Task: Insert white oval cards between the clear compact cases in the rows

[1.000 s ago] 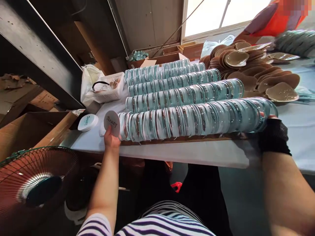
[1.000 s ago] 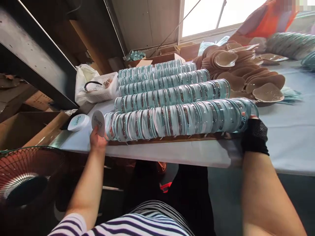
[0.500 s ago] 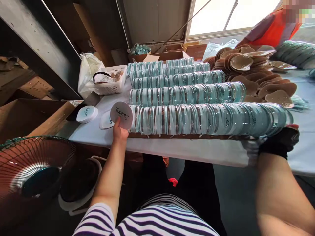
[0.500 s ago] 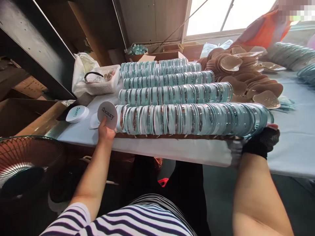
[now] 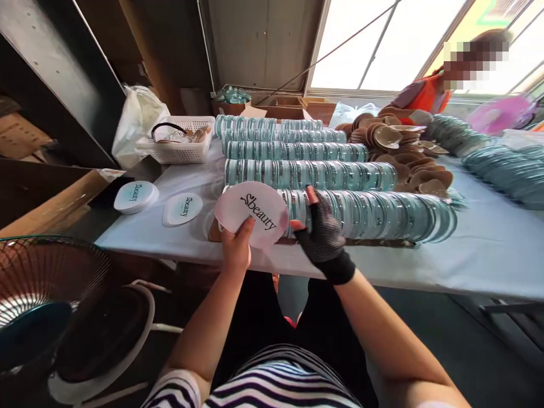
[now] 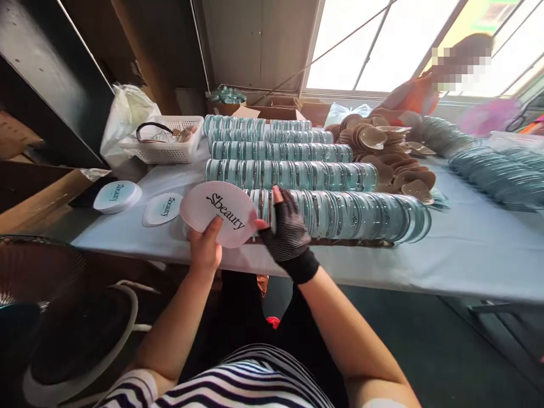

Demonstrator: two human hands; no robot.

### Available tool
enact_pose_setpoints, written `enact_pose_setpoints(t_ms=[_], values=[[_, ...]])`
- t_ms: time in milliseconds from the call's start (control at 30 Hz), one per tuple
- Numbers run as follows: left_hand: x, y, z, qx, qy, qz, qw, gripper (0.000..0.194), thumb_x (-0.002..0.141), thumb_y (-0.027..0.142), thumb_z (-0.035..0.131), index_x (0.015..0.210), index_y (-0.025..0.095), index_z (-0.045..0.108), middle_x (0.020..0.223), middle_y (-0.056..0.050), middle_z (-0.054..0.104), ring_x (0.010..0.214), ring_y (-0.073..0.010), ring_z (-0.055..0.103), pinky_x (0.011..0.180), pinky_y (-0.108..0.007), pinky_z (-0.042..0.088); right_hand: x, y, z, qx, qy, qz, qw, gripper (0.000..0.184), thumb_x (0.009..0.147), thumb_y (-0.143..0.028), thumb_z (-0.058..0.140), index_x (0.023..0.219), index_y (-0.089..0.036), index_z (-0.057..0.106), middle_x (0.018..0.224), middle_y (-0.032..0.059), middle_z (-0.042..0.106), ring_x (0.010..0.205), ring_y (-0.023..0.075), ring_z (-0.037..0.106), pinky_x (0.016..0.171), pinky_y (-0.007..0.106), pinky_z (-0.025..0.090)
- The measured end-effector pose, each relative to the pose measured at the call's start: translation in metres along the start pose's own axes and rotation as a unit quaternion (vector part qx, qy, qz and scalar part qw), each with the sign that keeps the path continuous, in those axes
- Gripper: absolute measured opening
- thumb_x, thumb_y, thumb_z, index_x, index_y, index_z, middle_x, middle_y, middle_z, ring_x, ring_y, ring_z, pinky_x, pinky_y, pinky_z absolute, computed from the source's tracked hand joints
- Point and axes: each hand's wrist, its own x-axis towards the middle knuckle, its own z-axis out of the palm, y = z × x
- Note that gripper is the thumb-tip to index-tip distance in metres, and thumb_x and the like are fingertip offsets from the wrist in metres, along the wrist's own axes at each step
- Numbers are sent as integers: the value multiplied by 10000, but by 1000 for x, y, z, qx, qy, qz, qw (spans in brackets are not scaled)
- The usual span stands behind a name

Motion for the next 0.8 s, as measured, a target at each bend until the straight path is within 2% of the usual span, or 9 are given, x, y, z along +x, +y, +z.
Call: enact_pose_setpoints(t_ms=[133, 200, 300, 367, 467, 567, 667, 733, 800], values=[[-2, -4, 1, 2, 5, -15, 1000, 458, 606, 441, 898, 977, 210, 760, 1037, -72, 760, 1066, -264, 687, 965, -380, 551, -14, -35, 24, 7, 16, -57, 998, 589, 928, -376, 511, 1475, -180, 412, 1499, 188, 454, 1439, 299, 388, 1144, 550, 401], [-3, -1, 0, -10, 11, -13, 1000, 476, 592, 419, 907, 986, 199, 755, 1021, -69, 762, 1047, -258, 692, 955, -376, 554, -23, -41, 31, 27, 31, -69, 997, 504, 932, -332, 501, 1414, -188, 472, 1421, 171, 540, 1348, 285, 504, 1074, 515, 480], [-7, 2, 1, -40, 10, -25, 999, 477, 566, 403, 921, 965, 203, 752, 994, -62, 763, 1044, -261, 692, 933, -379, 561, -31, -46, 42, 69, -1, 7, 998, 425, 929, -380, 496, 1296, -172, 547, 1089, 129, 713, 918, 235, 711, 763, 379, 610], [-4, 8, 2, -56, -7, -44, 997, 478, 563, 414, 922, 960, 213, 749, 1013, -68, 762, 1068, -267, 685, 927, -383, 563, -28, -46, 43, 64, 0, 97, 993, 411, 927, -443, 461, 1187, -153, 593, 851, 90, 722, 681, 215, 691, 584, 330, 578], [23, 26, 3, -90, -23, -39, 995, 483, 590, 400, 913, 1012, 244, 737, 1108, -64, 749, 1155, -275, 652, 963, -392, 552, -18, -43, 22, -23, 92, 143, 985, 390, 922, -442, 403, 1031, -155, 644, 801, 107, 710, 675, 225, 683, 591, 335, 560], [74, 47, 9, -141, -45, 14, 989, 508, 632, 341, 890, 1104, 281, 709, 1226, -40, 711, 1271, -273, 584, 1022, -393, 524, -13, -47, -15, -161, 172, 133, 963, 415, 917, -418, 420, 1096, -128, 657, 907, 161, 718, 761, 251, 694, 655, 359, 558], [121, 50, 28, -146, -116, -47, 981, 464, 718, 307, 824, 1158, 257, 684, 1267, -61, 691, 1318, -276, 547, 1066, -417, 492, -21, -61, -36, -246, 88, 130, 956, 448, 936, -394, 433, 1248, -143, 636, 869, 134, 726, 680, 229, 677, 614, 327, 524], [139, 40, 44, -141, -152, -151, 967, 419, 788, 301, 761, 1190, 232, 667, 1287, -84, 679, 1316, -286, 549, 1084, -465, 472, -30, -74, -34, -268, -5, 116, 956, 453, 950, -371, 423, 1312, -181, 619, 799, 93, 728, 597, 200, 648, 562, 289, 481], [146, 25, 58, -143, -153, -237, 949, 405, 852, 295, 692, 1246, 220, 635, 1322, -98, 658, 1315, -288, 551, 1095, -508, 451, -38, -84, -23, -280, -63, 111, 951, 465, 962, -342, 396, 1355, -203, 601, 765, 72, 727, 567, 182, 634, 533, 260, 441]])
